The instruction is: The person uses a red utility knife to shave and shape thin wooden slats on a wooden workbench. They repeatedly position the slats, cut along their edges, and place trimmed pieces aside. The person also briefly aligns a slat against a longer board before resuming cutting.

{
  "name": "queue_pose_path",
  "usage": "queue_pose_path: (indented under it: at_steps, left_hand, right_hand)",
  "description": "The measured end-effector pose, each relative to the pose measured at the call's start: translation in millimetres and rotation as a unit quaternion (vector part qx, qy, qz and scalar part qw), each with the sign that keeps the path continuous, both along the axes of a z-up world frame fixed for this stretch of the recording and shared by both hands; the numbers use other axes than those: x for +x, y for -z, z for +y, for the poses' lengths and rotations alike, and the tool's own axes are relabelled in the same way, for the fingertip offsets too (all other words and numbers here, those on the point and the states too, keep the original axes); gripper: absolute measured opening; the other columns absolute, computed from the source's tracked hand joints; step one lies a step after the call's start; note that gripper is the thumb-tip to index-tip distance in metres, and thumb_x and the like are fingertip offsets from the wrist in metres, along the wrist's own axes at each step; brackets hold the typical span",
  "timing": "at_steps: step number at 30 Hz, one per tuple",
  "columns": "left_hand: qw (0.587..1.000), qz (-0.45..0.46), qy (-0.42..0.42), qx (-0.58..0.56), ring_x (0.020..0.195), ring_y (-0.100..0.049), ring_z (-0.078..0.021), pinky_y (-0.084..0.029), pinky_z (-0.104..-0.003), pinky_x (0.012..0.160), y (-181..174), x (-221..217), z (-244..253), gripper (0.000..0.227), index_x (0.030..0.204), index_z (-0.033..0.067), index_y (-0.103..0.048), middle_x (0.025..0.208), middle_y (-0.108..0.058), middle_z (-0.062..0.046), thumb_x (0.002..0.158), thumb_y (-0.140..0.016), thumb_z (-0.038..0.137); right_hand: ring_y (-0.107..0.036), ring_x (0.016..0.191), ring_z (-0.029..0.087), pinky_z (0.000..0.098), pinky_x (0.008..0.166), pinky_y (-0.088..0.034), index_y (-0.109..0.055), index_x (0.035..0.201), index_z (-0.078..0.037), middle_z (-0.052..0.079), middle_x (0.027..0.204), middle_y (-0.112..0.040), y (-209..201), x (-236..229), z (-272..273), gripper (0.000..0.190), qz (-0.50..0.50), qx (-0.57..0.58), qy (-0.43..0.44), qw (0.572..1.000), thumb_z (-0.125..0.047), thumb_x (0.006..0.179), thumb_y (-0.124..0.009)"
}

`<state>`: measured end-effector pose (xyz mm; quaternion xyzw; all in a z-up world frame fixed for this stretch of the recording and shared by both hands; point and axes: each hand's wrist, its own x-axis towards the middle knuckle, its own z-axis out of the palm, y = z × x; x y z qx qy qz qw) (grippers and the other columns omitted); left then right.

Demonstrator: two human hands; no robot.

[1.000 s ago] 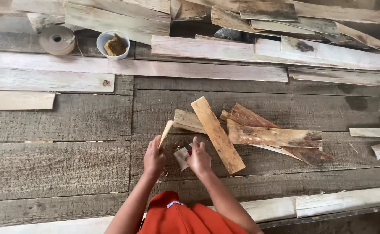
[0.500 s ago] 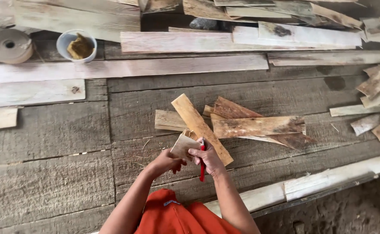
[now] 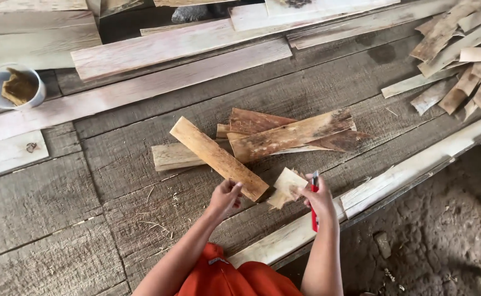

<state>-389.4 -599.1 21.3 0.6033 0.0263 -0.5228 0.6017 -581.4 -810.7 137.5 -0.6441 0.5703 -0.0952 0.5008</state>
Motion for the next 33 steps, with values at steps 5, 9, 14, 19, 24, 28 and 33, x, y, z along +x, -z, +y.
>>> queue_pose_path:
  at_steps: [5, 9, 14, 19, 24, 28, 33]
  left_hand:
    - [0.997, -0.043, -0.065, 0.004, 0.041, -0.057, -0.019, -0.051, -0.031, 0.035, -12, 16, -7, 0.021, 0.108, -0.0008, -0.061, 0.07, -0.063, -0.014, 0.1, -0.062, 0.018]
    - [0.996, -0.053, -0.066, 0.026, 0.044, -0.059, -0.0189, -0.053, -0.029, 0.038, -6, 16, 3, 0.019, 0.104, 0.0005, -0.064, 0.072, -0.065, -0.014, 0.098, -0.062, 0.019]
    - [0.996, -0.064, -0.06, 0.033, 0.051, -0.06, -0.0151, -0.053, -0.026, 0.045, 1, 25, 27, 0.017, 0.103, 0.0027, -0.068, 0.076, -0.069, -0.012, 0.095, -0.065, 0.018]
    - [0.993, -0.061, -0.098, 0.033, 0.053, -0.057, -0.0116, -0.048, -0.021, 0.046, -28, 39, 43, 0.016, 0.106, 0.0034, -0.068, 0.077, -0.068, -0.009, 0.097, -0.061, 0.015]
    - [0.984, -0.091, -0.151, 0.0, 0.056, -0.057, -0.0137, -0.048, -0.024, 0.049, -31, 39, 47, 0.014, 0.106, 0.0044, -0.068, 0.079, -0.069, -0.01, 0.097, -0.06, 0.011]
    - [0.977, -0.112, -0.18, 0.001, 0.059, -0.057, -0.0123, -0.047, -0.022, 0.052, -55, 37, 58, 0.014, 0.106, 0.0056, -0.068, 0.082, -0.07, -0.008, 0.096, -0.06, 0.011]
    - [0.963, -0.128, -0.236, -0.002, 0.071, -0.053, -0.0085, -0.047, -0.019, 0.061, -71, 41, 77, 0.014, 0.108, 0.01, -0.066, 0.09, -0.067, -0.003, 0.097, -0.057, 0.01]
  right_hand:
    - [-0.072, 0.077, 0.025, 0.0422, 0.067, -0.057, -0.063, 0.106, -0.019, 0.003, 0.088, -0.067, 60, 45, 21, 0.029, 0.12, -0.189, 0.034, 0.974, -0.031, 0.082, -0.074]
    - [-0.058, 0.04, 0.016, 0.0277, 0.034, -0.051, -0.052, 0.102, -0.01, 0.0, 0.078, -0.05, 72, 122, 53, 0.039, -0.14, 0.106, 0.12, 0.977, -0.02, 0.081, -0.084]
    - [-0.058, 0.043, 0.016, 0.0325, 0.035, -0.051, -0.051, 0.094, -0.006, 0.006, 0.075, -0.056, 140, 153, 20, 0.038, -0.195, 0.148, 0.197, 0.949, -0.011, 0.077, -0.084]
    - [-0.058, 0.045, 0.014, 0.032, 0.039, -0.05, -0.052, 0.101, -0.007, 0.005, 0.077, -0.058, 151, 143, 8, 0.044, -0.248, 0.143, 0.265, 0.921, 0.002, 0.073, -0.084]
    - [-0.053, 0.042, 0.012, 0.0276, 0.039, -0.048, -0.05, 0.103, -0.013, 0.003, 0.072, -0.055, 109, 146, 11, 0.041, -0.331, 0.002, 0.286, 0.899, 0.001, 0.077, -0.078]
    - [-0.053, 0.04, 0.012, 0.0247, 0.041, -0.047, -0.049, 0.105, -0.017, 0.002, 0.079, -0.055, 38, 152, 14, 0.038, -0.389, -0.112, 0.249, 0.88, 0.001, 0.082, -0.074]
    - [-0.061, 0.051, 0.016, 0.0309, 0.056, -0.05, -0.051, 0.113, -0.001, 0.008, 0.08, -0.059, -37, 167, 45, 0.028, -0.351, -0.31, 0.054, 0.882, -0.001, 0.093, -0.072]
